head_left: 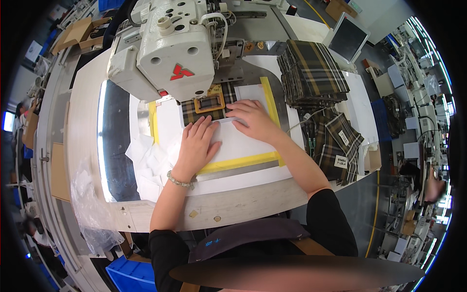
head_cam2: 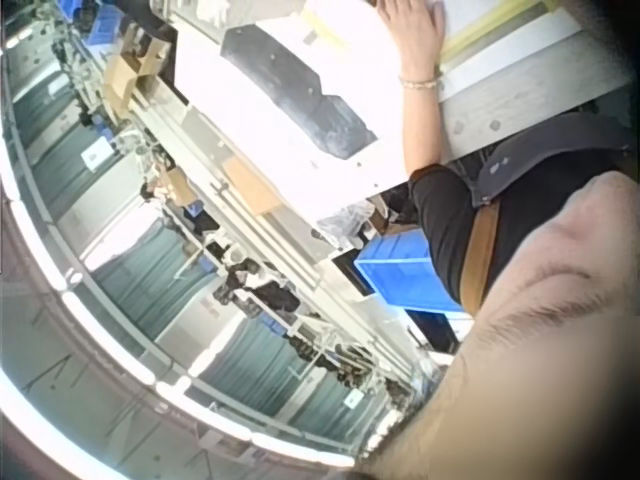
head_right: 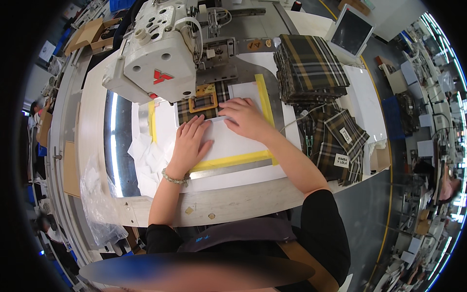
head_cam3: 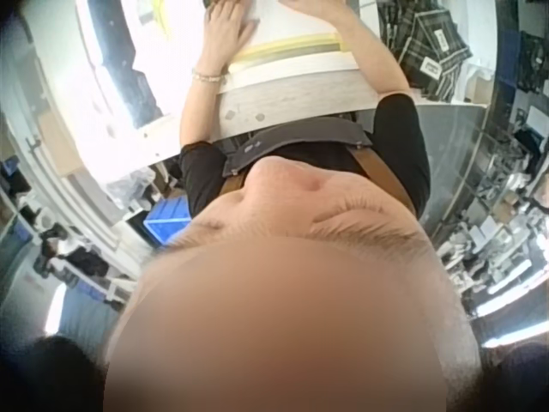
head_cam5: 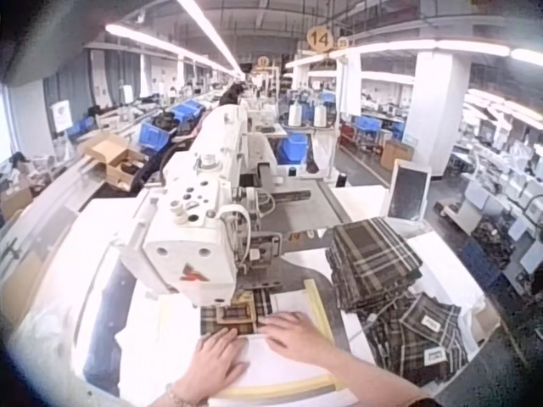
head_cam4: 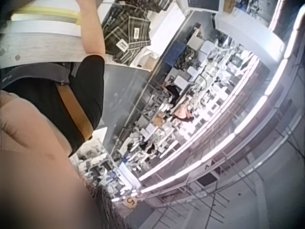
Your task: Sewing brand labels onto fabric pieces using an industrial sewing machine.
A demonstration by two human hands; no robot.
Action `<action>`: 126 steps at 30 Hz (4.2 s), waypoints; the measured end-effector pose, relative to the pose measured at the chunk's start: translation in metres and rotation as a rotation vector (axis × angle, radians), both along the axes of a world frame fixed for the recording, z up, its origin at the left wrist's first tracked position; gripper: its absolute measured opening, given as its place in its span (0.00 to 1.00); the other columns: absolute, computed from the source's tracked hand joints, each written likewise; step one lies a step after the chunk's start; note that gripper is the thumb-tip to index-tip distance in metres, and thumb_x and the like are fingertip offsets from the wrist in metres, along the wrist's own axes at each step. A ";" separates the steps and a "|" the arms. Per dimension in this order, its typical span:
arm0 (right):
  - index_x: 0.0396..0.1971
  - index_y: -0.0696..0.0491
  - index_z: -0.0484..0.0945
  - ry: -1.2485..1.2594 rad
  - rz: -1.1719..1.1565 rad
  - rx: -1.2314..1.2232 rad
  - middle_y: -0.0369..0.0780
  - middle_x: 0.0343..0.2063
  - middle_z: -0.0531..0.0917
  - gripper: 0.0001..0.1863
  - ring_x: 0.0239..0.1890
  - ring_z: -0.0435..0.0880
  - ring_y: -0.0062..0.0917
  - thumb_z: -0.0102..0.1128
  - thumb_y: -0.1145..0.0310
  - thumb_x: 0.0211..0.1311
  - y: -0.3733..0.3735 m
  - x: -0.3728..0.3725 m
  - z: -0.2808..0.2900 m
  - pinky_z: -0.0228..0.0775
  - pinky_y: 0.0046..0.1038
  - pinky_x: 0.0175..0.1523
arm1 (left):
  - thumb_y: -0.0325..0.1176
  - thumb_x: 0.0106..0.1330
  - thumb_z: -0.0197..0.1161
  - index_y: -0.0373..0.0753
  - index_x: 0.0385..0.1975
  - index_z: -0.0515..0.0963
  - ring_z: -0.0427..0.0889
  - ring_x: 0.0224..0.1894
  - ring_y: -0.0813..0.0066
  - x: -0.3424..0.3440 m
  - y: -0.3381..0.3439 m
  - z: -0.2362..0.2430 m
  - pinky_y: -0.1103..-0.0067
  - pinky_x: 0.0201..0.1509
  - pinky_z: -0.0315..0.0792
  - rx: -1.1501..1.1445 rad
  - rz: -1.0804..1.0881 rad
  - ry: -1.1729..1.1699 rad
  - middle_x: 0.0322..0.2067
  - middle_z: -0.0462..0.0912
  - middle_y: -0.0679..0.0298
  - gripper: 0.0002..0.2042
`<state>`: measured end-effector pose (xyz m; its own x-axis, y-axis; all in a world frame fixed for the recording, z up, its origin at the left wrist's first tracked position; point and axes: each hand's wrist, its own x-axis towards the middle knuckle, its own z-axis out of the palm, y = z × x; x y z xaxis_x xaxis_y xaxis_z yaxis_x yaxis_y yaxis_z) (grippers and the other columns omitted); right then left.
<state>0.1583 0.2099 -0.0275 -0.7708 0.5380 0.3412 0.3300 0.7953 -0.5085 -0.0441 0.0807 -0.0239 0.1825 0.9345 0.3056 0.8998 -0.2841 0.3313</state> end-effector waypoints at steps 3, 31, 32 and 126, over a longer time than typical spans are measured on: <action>0.40 0.51 0.82 0.006 0.007 0.034 0.36 0.52 0.81 0.12 0.58 0.73 0.29 0.62 0.68 0.55 -0.002 0.000 -0.002 0.59 0.37 0.62 | 0.38 0.60 0.62 0.42 0.58 0.69 0.66 0.65 0.58 0.001 0.001 0.002 0.61 0.67 0.57 -0.006 -0.002 -0.008 0.62 0.69 0.56 0.25; 0.42 0.48 0.81 -0.003 0.110 -0.032 0.35 0.50 0.81 0.12 0.55 0.74 0.29 0.62 0.69 0.56 -0.006 -0.006 -0.002 0.60 0.36 0.61 | 0.38 0.58 0.64 0.40 0.55 0.73 0.68 0.63 0.60 -0.023 0.002 -0.001 0.61 0.69 0.53 0.001 0.294 -0.036 0.57 0.74 0.58 0.24; 0.42 0.48 0.81 0.009 0.116 -0.025 0.35 0.50 0.81 0.12 0.55 0.74 0.29 0.62 0.69 0.56 -0.005 -0.007 -0.001 0.60 0.37 0.60 | 0.41 0.59 0.64 0.40 0.57 0.72 0.66 0.65 0.60 -0.022 0.003 0.001 0.59 0.69 0.50 -0.003 0.316 0.014 0.58 0.73 0.58 0.25; 0.47 0.57 0.74 -0.017 -1.283 -0.269 0.44 0.42 0.80 0.22 0.43 0.80 0.34 0.66 0.72 0.50 -0.035 0.423 -0.006 0.73 0.32 0.47 | 0.28 0.66 0.60 0.31 0.37 0.82 0.75 0.32 0.66 -0.030 0.020 -0.003 0.75 0.37 0.71 0.076 0.249 -0.410 0.29 0.80 0.58 0.08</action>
<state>0.5814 0.1751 -0.0331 0.3344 0.9367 0.1040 0.7793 -0.2128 -0.5894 -0.0739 0.1012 -0.0266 -0.1936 0.9067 0.3748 0.7429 -0.1140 0.6596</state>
